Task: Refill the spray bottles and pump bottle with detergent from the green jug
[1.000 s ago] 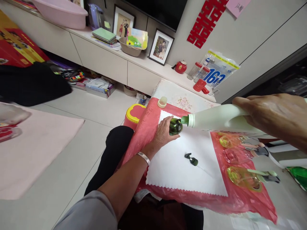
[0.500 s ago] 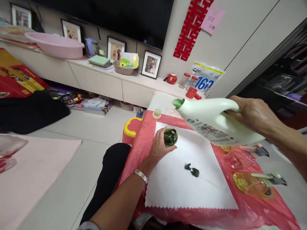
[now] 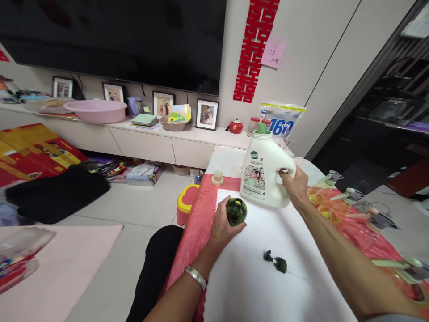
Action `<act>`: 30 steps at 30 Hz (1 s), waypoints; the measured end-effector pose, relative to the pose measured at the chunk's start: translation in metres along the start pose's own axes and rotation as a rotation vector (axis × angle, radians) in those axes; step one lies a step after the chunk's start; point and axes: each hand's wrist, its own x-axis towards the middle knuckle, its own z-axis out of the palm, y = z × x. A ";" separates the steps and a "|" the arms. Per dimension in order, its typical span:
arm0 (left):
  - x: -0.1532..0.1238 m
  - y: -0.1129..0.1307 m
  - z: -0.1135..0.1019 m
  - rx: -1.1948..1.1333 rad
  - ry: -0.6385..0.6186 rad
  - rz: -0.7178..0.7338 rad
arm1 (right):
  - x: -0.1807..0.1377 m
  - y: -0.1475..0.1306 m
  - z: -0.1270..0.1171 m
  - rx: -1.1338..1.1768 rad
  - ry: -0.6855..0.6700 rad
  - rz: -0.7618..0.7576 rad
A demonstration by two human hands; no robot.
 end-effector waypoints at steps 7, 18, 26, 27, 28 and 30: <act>-0.002 -0.003 0.001 0.010 0.022 -0.020 | -0.001 0.039 0.045 0.079 -0.013 0.082; -0.001 -0.003 0.000 0.004 0.020 -0.047 | 0.004 0.061 0.046 0.203 -0.187 0.244; 0.001 -0.008 0.000 0.005 0.010 0.010 | 0.005 0.054 -0.013 0.245 -0.125 0.326; 0.001 -0.009 0.000 0.008 0.012 0.018 | 0.000 0.055 -0.025 0.237 -0.129 0.328; 0.001 -0.009 0.000 0.011 0.015 0.026 | -0.006 0.057 -0.036 0.228 -0.133 0.331; 0.002 -0.010 0.001 0.015 0.019 0.032 | -0.021 0.061 -0.053 0.214 -0.141 0.337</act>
